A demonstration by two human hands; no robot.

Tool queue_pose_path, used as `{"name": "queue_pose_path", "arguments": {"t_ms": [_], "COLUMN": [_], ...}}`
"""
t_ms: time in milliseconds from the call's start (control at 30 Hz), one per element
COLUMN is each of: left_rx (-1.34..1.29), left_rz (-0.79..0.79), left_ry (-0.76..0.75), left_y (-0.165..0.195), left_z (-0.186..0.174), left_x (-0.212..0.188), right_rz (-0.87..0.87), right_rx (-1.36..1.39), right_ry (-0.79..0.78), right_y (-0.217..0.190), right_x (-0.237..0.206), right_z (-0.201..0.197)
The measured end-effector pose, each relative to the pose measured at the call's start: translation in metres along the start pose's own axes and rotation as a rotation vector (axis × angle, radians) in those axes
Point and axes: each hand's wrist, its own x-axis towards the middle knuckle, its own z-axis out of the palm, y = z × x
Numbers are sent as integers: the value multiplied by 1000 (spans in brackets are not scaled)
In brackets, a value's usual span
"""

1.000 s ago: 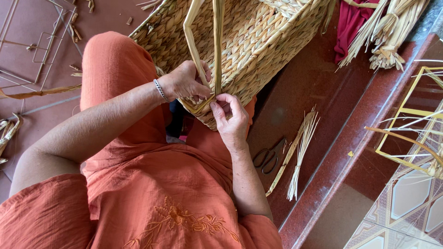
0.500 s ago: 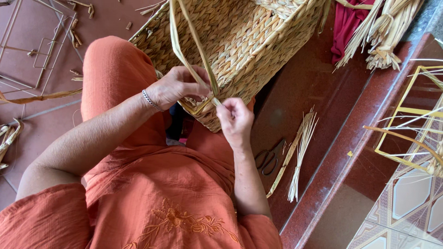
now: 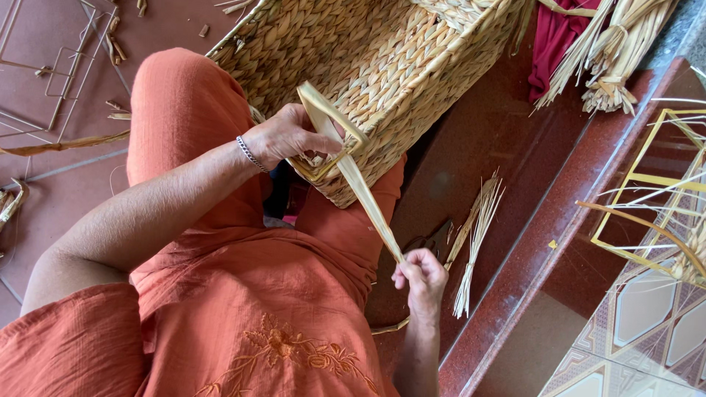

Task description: The person sits on tiled steps and weaves a flat palm-leaf strip along the rim of a woven water-hyacinth basket, tucking and pressing the strip into the weave around the edge. They pull the strip tight, cut off excess with scissors, and continue binding the strip around the basket rim.

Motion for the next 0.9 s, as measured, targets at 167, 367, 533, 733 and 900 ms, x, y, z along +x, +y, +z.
{"name": "queue_pose_path", "arguments": {"t_ms": [167,367,533,733,900], "left_rx": [-30,118,295,639,871], "left_rz": [27,108,121,374,579], "left_ry": [-45,-26,89,214,286], "left_y": [1,13,14,4,4], "left_z": [3,12,20,29,43], "left_x": [-3,-26,-34,-31,-43], "right_rz": [330,696,834,891,638], "right_rx": [-182,-463,-564,-832,-1283], "right_ry": [218,211,108,117,51], "right_y": [29,56,68,67,43], "right_x": [-50,-62,-58,-57,-26], "right_z": [-48,-44,-23,-17,1]}}
